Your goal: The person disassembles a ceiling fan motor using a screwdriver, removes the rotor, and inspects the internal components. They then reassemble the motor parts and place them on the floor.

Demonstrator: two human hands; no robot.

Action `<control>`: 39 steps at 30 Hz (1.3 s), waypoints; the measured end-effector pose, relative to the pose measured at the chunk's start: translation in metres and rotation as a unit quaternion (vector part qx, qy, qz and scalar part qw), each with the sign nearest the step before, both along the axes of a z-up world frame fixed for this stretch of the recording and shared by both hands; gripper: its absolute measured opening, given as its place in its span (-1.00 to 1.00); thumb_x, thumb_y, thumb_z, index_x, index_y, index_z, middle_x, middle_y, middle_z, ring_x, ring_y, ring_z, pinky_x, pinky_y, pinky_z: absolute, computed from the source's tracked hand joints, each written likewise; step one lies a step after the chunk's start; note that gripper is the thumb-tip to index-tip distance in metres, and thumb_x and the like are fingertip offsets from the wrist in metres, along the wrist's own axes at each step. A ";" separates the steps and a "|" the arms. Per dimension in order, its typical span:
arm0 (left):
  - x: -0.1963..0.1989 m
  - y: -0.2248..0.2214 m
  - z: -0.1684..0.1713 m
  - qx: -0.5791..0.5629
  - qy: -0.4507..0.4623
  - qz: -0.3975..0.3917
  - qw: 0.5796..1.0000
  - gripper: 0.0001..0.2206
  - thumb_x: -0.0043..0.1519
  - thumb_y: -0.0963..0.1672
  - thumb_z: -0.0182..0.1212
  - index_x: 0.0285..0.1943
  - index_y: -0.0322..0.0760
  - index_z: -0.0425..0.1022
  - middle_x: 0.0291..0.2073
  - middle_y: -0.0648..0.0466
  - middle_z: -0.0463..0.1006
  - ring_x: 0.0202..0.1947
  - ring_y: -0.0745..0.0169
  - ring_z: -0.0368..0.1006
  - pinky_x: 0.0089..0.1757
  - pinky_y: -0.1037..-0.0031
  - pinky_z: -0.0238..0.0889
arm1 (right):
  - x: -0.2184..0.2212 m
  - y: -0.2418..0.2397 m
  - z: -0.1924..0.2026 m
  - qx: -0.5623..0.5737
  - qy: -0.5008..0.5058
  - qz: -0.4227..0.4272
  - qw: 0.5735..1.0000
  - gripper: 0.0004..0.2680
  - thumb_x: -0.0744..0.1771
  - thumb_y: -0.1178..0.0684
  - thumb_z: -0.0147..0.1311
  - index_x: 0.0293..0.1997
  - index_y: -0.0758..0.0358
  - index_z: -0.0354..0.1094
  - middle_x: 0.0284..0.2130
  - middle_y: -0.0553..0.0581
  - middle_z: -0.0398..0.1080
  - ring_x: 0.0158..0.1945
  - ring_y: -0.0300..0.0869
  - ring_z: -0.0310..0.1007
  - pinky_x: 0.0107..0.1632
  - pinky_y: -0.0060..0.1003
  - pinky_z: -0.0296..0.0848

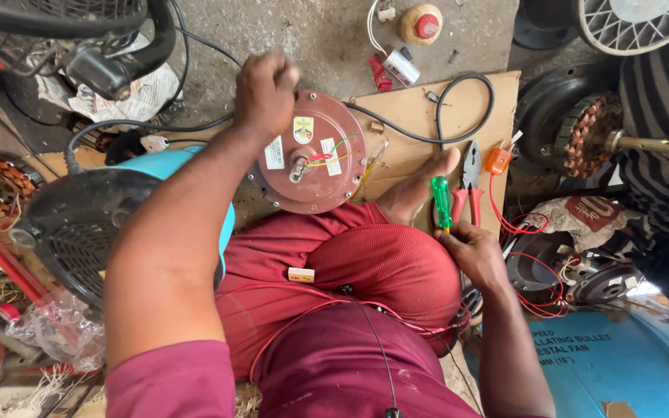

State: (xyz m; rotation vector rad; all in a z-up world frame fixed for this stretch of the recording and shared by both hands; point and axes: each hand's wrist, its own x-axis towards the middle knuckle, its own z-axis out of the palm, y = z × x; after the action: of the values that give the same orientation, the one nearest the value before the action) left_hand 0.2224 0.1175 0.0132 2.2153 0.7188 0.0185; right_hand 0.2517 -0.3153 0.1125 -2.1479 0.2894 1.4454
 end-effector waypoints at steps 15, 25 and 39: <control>0.202 -0.034 -0.056 0.050 0.031 0.070 0.996 -0.91 0.00 -0.20 0.27 -0.38 -0.26 0.67 -0.39 -0.18 0.64 -0.33 -0.25 0.57 -0.26 0.10 0.41 | 0.033 -0.022 -0.004 -0.111 0.130 0.120 0.978 -0.67 0.35 -0.22 0.10 -0.17 0.29 0.62 -0.51 0.26 0.57 -0.40 -0.11 0.57 -0.21 -0.21 0.48; 0.007 -0.052 0.073 -0.029 -0.088 0.225 0.970 -0.60 0.32 -0.05 0.31 0.17 -0.51 0.51 0.12 -0.24 0.60 0.15 -0.12 0.55 0.16 0.26 0.35 | 0.055 0.127 0.014 0.191 -0.074 -0.005 0.979 -0.75 0.39 -0.08 0.08 -0.01 0.32 0.49 -0.26 0.11 0.55 -0.17 -0.24 0.51 -0.05 -0.38 0.44; -0.096 -0.077 0.069 -0.328 -0.085 0.580 0.741 -0.37 0.24 0.16 0.18 0.24 -0.43 0.40 0.18 -0.10 0.47 0.19 0.04 0.36 0.16 0.19 0.21 | 0.000 0.215 -0.045 0.244 0.065 -0.396 0.883 -0.57 0.41 -0.48 -0.04 -0.16 0.15 0.34 -0.48 0.10 0.33 -0.47 -0.12 0.32 -0.49 -0.23 0.26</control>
State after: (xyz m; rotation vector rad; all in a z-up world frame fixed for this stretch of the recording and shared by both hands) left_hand 0.1260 0.0405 0.0822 0.8189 1.5890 0.5007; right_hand 0.2517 -0.1000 0.0678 -1.2810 0.6768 1.0172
